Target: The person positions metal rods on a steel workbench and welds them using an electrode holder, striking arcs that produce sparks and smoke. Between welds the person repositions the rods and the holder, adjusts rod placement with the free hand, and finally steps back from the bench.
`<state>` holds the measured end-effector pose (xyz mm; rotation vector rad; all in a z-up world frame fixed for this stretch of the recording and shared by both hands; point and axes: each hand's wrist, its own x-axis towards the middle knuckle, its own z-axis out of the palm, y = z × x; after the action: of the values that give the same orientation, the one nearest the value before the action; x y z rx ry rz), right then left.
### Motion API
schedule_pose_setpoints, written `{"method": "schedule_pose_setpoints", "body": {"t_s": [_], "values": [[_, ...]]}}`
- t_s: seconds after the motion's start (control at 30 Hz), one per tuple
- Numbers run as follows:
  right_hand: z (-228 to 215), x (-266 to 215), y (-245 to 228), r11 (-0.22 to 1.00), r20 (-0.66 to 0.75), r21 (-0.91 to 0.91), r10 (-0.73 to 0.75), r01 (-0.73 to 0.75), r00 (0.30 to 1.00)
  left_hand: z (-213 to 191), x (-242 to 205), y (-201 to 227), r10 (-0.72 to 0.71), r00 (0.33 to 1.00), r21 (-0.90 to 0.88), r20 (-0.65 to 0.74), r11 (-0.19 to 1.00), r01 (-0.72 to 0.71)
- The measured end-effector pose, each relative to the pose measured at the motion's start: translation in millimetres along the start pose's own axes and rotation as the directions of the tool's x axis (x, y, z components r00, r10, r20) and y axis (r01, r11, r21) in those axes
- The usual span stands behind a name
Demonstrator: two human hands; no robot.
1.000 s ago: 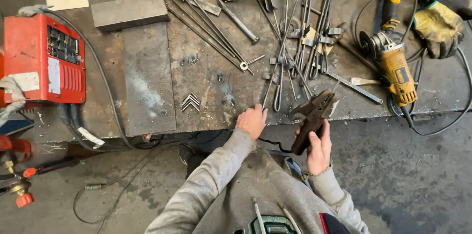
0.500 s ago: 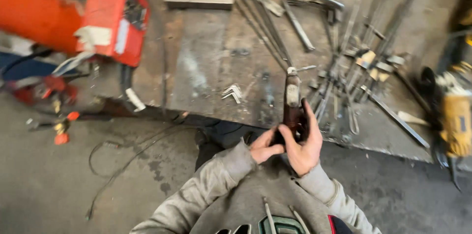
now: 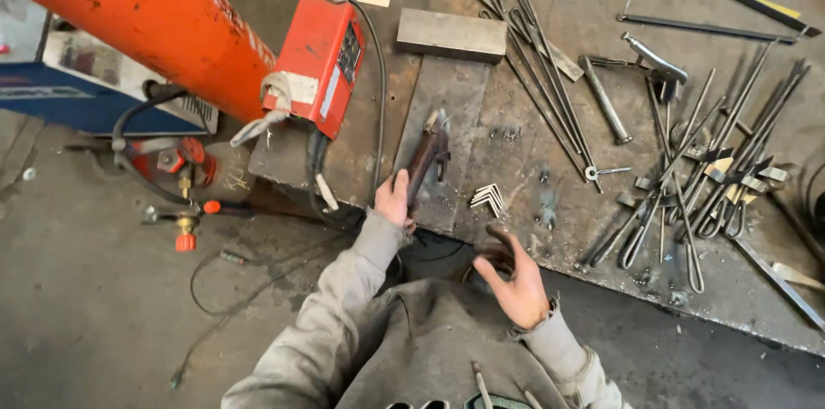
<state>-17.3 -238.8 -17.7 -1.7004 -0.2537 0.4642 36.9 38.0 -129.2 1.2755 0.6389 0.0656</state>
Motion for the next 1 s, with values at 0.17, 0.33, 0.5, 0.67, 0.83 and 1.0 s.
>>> {"method": "schedule_pose_setpoints", "body": {"t_s": [0.17, 0.33, 0.5, 0.67, 0.83, 1.0], "values": [[19, 0, 8, 0.998, -0.053, -0.007, 0.065, -0.066, 0.996, -19, 100, -87, 0.243, 0.967, 0.412, -0.072, 0.891, -0.193], [38, -1, -9, 0.972, -0.079, -0.223, 0.059, -0.076, 0.995, 13, 11, 26, 0.486, 0.867, 0.721, -0.113, 0.64, -0.265], [50, 1, -29, 0.94, -0.085, -0.335, 0.03, -0.056, 0.996, 14, 13, 14, 0.53, 0.844, 0.967, 0.082, 0.163, -0.197], [49, 1, -15, 0.939, -0.07, -0.344, 0.002, -0.026, 0.998, -28, -29, 84, 0.735, 0.658, 0.942, 0.162, 0.083, -0.324], [44, -10, -15, 0.905, -0.151, -0.42, 0.001, -0.065, 0.989, -76, 35, 220, 0.927, 0.354, 0.886, 0.124, 0.057, -0.46], [38, -54, 22, 0.822, -0.344, -0.512, 0.07, -0.25, 0.936, -87, 195, 297, 0.768, 0.466, 0.862, 0.439, -0.213, -0.46]]}}
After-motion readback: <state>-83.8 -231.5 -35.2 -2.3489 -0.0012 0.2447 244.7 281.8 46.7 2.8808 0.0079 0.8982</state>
